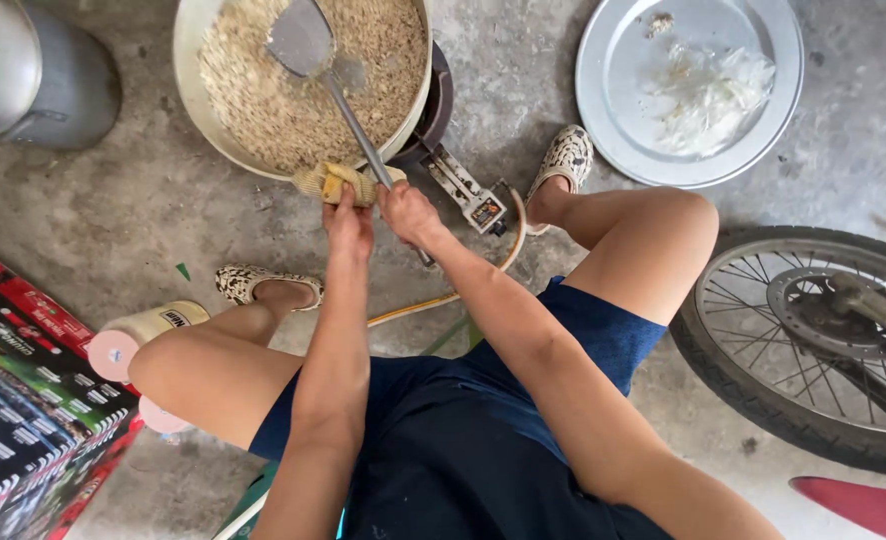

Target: The person is frying grains in a large pot using a metal spatula while seated.

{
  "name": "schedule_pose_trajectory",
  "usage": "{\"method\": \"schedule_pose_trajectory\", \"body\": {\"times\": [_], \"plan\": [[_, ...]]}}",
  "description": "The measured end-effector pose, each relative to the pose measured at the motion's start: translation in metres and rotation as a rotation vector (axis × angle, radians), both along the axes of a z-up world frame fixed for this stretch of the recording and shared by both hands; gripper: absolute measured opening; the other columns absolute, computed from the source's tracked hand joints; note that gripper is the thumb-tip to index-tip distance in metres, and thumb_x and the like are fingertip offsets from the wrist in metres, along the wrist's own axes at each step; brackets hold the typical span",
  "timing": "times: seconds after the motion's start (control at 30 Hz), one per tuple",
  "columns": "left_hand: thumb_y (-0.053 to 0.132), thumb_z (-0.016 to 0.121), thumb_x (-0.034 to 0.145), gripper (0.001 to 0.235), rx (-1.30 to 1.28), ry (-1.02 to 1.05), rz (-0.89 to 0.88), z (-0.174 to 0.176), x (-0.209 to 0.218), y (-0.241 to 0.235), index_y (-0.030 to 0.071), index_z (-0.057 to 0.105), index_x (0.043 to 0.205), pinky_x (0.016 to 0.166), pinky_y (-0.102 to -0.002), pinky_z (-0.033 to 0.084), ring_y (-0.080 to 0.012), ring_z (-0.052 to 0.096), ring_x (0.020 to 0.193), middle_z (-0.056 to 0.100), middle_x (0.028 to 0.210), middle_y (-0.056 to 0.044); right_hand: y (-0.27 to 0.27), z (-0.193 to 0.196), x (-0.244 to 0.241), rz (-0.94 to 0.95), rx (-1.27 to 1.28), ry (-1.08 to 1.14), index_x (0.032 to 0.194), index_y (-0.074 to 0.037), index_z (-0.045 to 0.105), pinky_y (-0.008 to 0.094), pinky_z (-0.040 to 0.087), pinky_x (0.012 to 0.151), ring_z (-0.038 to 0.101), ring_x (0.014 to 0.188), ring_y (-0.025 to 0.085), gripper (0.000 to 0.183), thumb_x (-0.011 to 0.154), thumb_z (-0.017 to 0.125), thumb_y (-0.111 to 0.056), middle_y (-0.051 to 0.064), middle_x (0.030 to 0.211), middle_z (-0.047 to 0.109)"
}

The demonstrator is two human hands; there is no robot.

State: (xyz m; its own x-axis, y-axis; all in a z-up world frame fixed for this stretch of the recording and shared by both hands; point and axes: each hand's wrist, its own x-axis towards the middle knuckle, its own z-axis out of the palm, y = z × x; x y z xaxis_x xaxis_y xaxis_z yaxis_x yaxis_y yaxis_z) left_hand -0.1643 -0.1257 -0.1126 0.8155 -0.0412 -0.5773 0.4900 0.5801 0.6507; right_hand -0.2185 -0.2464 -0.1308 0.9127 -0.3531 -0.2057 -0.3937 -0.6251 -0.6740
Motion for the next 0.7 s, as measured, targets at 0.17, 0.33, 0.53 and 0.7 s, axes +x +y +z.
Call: {"method": "schedule_pose_trajectory", "body": {"times": [0.17,0.33,0.53,0.7], "plan": [[0.008,0.062,0.102,0.035,-0.036,-0.06,0.037,-0.044,-0.026,-0.011,0.012,0.053,0.136,0.093,-0.045,0.059,-0.0256,0.066,0.112,0.063,0.129,-0.008,-0.032,0.026,-0.029,0.61,-0.783,-0.253,0.121,0.016,0.059,0.04,0.061,0.055,0.072,0.072,0.032,0.072,0.064,0.077,-0.024,0.022,0.078,0.066],[0.007,0.064,0.099,0.037,-0.049,0.002,0.086,-0.075,-0.041,-0.025,0.015,0.053,0.134,0.094,-0.045,0.06,-0.0246,0.066,0.114,0.063,0.13,-0.006,-0.054,0.075,-0.085,-0.065,0.37,0.279,0.1,0.012,0.06,0.047,0.062,0.06,0.074,0.062,0.039,0.057,0.106,0.051,-0.044,0.027,0.069,0.065],[0.007,0.066,0.1,0.041,-0.103,-0.064,0.063,-0.056,-0.036,-0.035,0.015,0.05,0.137,0.094,-0.044,0.059,-0.0238,0.063,0.119,0.061,0.136,-0.005,-0.128,0.096,-0.097,-0.091,0.041,0.012,0.098,0.001,0.057,0.054,0.053,0.051,0.066,0.057,0.04,0.042,0.107,0.055,-0.04,0.023,0.067,0.065],[0.005,0.067,0.101,0.042,-0.142,0.028,0.043,-0.078,-0.043,-0.03,0.014,0.051,0.139,0.094,-0.043,0.058,-0.0246,0.063,0.12,0.061,0.137,-0.006,-0.193,0.162,-0.13,0.211,-0.279,-0.114,0.114,0.0,0.065,0.044,0.045,0.042,0.059,0.054,0.028,0.024,0.111,0.055,-0.022,0.014,0.077,0.058]]}}
